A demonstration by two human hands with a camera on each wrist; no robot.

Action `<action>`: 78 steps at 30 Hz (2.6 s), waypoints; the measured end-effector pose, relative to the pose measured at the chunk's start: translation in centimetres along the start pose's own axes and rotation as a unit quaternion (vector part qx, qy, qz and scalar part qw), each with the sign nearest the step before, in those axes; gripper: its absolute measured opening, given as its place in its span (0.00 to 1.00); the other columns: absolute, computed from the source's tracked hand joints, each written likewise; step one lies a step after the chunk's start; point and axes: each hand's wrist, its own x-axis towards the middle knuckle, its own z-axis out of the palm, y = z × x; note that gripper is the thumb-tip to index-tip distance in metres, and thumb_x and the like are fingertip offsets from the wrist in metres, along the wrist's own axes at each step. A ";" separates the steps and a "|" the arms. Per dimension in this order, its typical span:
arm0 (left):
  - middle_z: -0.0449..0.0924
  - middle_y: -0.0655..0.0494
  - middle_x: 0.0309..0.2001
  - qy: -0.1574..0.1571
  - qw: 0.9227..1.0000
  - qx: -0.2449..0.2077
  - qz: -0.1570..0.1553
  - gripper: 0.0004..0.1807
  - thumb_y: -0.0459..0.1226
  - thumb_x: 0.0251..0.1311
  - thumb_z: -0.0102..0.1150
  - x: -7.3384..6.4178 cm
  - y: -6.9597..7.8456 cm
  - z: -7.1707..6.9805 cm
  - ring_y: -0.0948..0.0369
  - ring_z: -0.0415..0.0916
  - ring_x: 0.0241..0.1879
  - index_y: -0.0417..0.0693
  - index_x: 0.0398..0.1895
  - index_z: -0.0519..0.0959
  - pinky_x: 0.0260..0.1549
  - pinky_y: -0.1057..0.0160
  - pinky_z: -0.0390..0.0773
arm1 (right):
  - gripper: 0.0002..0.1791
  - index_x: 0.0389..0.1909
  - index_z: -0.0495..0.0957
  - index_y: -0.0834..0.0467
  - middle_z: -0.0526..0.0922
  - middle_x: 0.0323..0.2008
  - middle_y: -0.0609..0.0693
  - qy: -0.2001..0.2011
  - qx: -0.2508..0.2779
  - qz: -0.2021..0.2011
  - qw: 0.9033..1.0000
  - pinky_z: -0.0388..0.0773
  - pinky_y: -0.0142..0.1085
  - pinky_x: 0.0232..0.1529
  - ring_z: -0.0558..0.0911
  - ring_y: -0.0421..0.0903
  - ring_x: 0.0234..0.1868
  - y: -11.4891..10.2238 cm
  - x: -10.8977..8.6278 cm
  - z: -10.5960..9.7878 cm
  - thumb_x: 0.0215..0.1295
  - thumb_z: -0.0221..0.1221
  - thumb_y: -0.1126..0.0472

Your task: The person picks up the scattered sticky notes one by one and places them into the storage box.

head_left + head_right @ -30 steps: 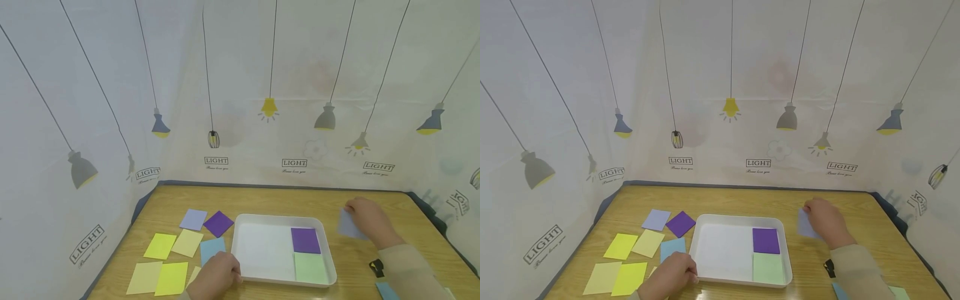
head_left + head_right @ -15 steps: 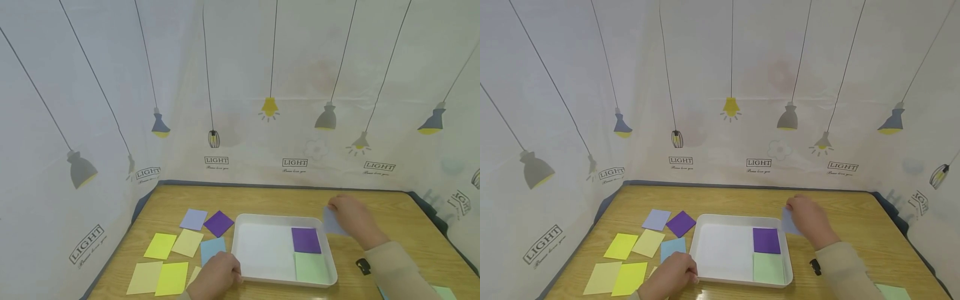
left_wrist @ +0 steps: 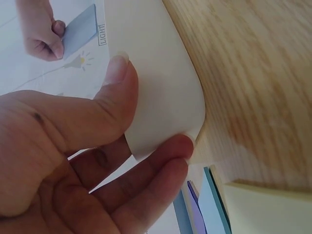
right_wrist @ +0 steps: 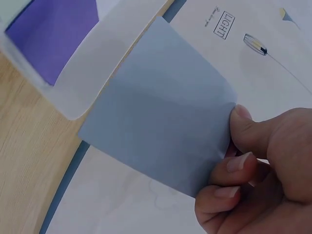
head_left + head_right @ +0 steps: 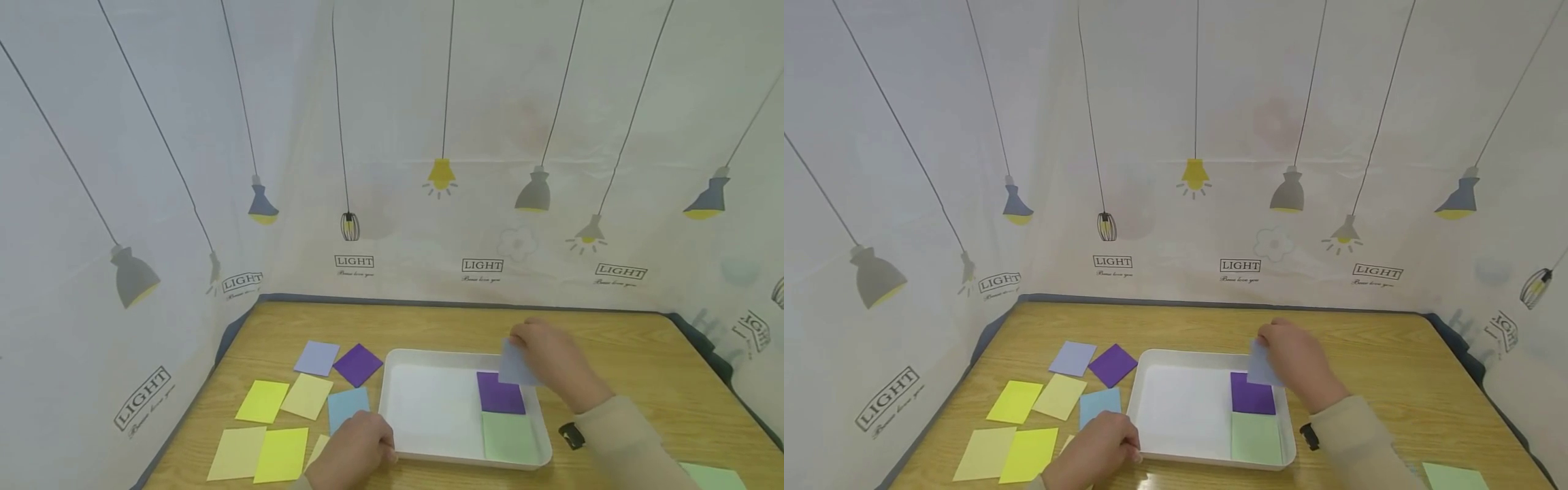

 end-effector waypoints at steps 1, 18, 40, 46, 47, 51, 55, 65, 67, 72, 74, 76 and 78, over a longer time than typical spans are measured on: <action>0.79 0.68 0.21 0.002 1.000 0.000 0.001 0.07 0.33 0.49 0.71 0.0 0.0 0.0 0.72 0.67 0.23 0.53 0.17 0.86 0.25 0.70 0.72 | 0.05 0.36 0.85 0.60 0.81 0.29 0.50 -0.002 0.001 -0.003 1.000 0.79 0.42 0.31 0.78 0.44 0.28 -0.3 0.0 0.1 0.67 0.62 0.64; 0.79 0.68 0.21 -0.007 1.000 -0.002 -0.008 0.08 0.34 0.49 0.72 -0.1 0.2 -0.1 0.72 0.66 0.22 0.52 0.17 0.85 0.25 0.71 0.71 | 0.04 0.31 0.85 0.57 0.83 0.28 0.47 -0.046 0.030 -0.058 0.997 0.79 0.41 0.37 0.77 0.42 0.30 -3.6 0.5 2.8 0.66 0.64 0.64; 0.79 0.69 0.21 -0.004 1.000 0.002 -0.005 0.07 0.36 0.49 0.73 0.1 -0.2 0.2 0.73 0.67 0.22 0.53 0.18 0.86 0.25 0.71 0.71 | 0.08 0.29 0.83 0.54 0.80 0.27 0.43 -0.161 0.146 -0.033 0.976 0.74 0.36 0.34 0.73 0.40 0.30 -6.1 0.8 6.1 0.68 0.61 0.65; 0.78 0.69 0.21 -0.001 1.000 0.004 -0.002 0.07 0.36 0.49 0.72 0.0 -0.2 0.1 0.72 0.66 0.22 0.53 0.17 0.86 0.25 0.71 0.71 | 0.08 0.27 0.83 0.55 0.81 0.27 0.43 -0.170 0.155 -0.065 0.971 0.74 0.34 0.33 0.74 0.39 0.30 -6.0 0.5 6.8 0.67 0.62 0.64; 0.78 0.69 0.21 0.000 1.000 0.004 -0.001 0.07 0.36 0.49 0.72 0.0 -0.2 0.1 0.72 0.66 0.22 0.53 0.17 0.86 0.25 0.71 0.71 | 0.08 0.27 0.83 0.55 0.81 0.27 0.43 -0.172 0.155 -0.070 0.970 0.74 0.33 0.33 0.74 0.39 0.30 -5.9 0.5 6.9 0.67 0.62 0.64; 0.78 0.69 0.21 0.003 1.000 0.002 0.003 0.08 0.35 0.49 0.72 0.0 -0.1 0.1 0.72 0.66 0.22 0.54 0.17 0.85 0.25 0.71 0.71 | 0.09 0.27 0.83 0.56 0.81 0.26 0.44 -0.190 0.166 -0.084 0.964 0.73 0.33 0.32 0.74 0.38 0.30 -5.8 0.3 7.4 0.68 0.61 0.64; 0.79 0.69 0.21 0.003 1.000 0.004 0.003 0.08 0.34 0.50 0.72 0.0 0.0 -0.1 0.73 0.67 0.22 0.53 0.17 0.85 0.25 0.71 0.72 | 0.09 0.27 0.83 0.56 0.81 0.26 0.44 -0.214 0.183 -0.077 0.956 0.73 0.34 0.32 0.73 0.40 0.29 -5.7 0.2 7.8 0.69 0.60 0.64; 0.79 0.68 0.21 0.004 1.000 0.008 -0.002 0.06 0.34 0.47 0.72 -0.1 -0.1 0.1 0.72 0.67 0.23 0.52 0.17 0.86 0.26 0.70 0.72 | 0.06 0.29 0.82 0.59 0.81 0.28 0.49 -0.236 0.202 -0.046 0.949 0.73 0.35 0.29 0.75 0.42 0.27 -5.9 -0.3 7.8 0.65 0.61 0.70; 0.79 0.68 0.21 0.003 1.000 0.005 -0.004 0.07 0.34 0.47 0.72 -0.1 -0.1 0.1 0.72 0.67 0.23 0.52 0.17 0.86 0.26 0.70 0.72 | 0.05 0.30 0.82 0.60 0.80 0.28 0.50 -0.253 0.211 -0.023 0.944 0.73 0.35 0.27 0.75 0.43 0.24 -6.0 -0.4 7.7 0.65 0.61 0.70; 0.79 0.68 0.21 0.001 1.000 0.002 -0.004 0.07 0.33 0.48 0.72 -0.1 -0.1 0.0 0.72 0.67 0.23 0.53 0.17 0.86 0.26 0.70 0.72 | 0.04 0.33 0.82 0.57 0.79 0.30 0.49 -0.285 0.203 0.020 0.936 0.73 0.35 0.26 0.75 0.43 0.21 -6.1 -0.3 7.7 0.66 0.61 0.69; 0.79 0.68 0.21 0.000 1.000 0.001 -0.006 0.07 0.34 0.48 0.72 0.0 -0.1 0.0 0.72 0.67 0.23 0.53 0.18 0.86 0.26 0.70 0.72 | 0.05 0.33 0.82 0.55 0.79 0.30 0.50 -0.292 0.200 0.025 0.935 0.73 0.35 0.25 0.76 0.44 0.22 -6.1 -0.3 7.7 0.67 0.61 0.68; 0.78 0.69 0.21 -0.003 1.000 -0.001 -0.010 0.07 0.34 0.49 0.72 0.0 -0.1 0.0 0.72 0.67 0.23 0.53 0.18 0.86 0.26 0.70 0.72 | 0.05 0.34 0.82 0.56 0.79 0.30 0.50 -0.292 0.201 0.017 0.935 0.74 0.36 0.25 0.76 0.44 0.22 -6.0 -0.4 7.6 0.67 0.61 0.69; 0.78 0.69 0.21 -0.006 1.000 -0.003 -0.014 0.07 0.34 0.49 0.72 0.1 -0.1 0.1 0.72 0.66 0.23 0.53 0.18 0.86 0.26 0.70 0.71 | 0.05 0.35 0.82 0.56 0.79 0.30 0.50 -0.287 0.203 0.012 0.936 0.74 0.36 0.25 0.76 0.44 0.21 -6.0 -0.3 7.6 0.67 0.61 0.69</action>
